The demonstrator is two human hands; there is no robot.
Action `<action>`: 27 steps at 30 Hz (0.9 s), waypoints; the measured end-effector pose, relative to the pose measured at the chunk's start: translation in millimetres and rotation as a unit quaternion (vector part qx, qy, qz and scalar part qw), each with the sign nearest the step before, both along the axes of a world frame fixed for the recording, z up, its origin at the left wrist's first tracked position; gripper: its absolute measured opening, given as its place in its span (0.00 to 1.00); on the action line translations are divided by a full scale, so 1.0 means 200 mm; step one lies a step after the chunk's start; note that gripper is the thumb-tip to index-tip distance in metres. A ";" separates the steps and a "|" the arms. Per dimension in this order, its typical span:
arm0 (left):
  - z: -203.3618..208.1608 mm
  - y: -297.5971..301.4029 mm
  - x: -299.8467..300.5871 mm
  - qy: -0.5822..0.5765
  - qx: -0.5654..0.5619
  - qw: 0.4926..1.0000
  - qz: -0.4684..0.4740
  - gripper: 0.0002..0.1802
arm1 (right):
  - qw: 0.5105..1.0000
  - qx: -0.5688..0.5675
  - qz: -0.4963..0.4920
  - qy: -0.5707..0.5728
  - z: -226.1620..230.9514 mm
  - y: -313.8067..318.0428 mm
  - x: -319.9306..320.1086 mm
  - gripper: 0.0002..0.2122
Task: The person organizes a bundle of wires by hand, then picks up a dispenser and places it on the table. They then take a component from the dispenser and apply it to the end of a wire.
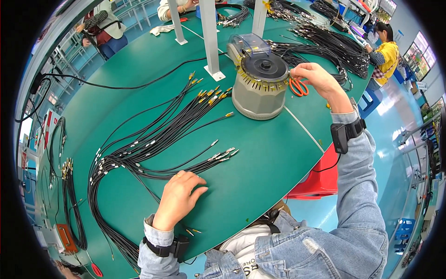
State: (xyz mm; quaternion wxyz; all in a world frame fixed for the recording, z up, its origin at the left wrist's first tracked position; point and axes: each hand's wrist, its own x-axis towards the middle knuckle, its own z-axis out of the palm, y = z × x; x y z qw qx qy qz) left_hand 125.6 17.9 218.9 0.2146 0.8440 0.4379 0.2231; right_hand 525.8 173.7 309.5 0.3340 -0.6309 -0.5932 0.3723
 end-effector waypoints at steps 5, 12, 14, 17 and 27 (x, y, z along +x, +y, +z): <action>-0.04 0.06 0.03 -0.035 0.001 0.999 0.014 0.08 | 0.999 0.009 0.006 0.046 -0.04 0.04 0.05 0.07; -0.13 0.10 0.11 -0.048 0.077 0.994 0.062 0.08 | 0.973 0.068 0.017 0.221 -0.02 -0.08 -0.09 0.05; -0.15 0.12 0.14 -0.043 0.095 0.992 0.068 0.08 | 0.952 0.140 0.033 0.269 -0.04 -0.17 -0.17 0.05; -0.20 0.13 0.17 -0.016 0.132 0.989 0.068 0.08 | 0.939 0.131 0.074 0.308 -0.15 -0.30 -0.33 0.04; -0.27 0.18 0.18 -0.008 0.134 0.987 0.085 0.09 | 0.924 -0.019 0.087 0.372 -0.50 -0.58 -0.72 0.05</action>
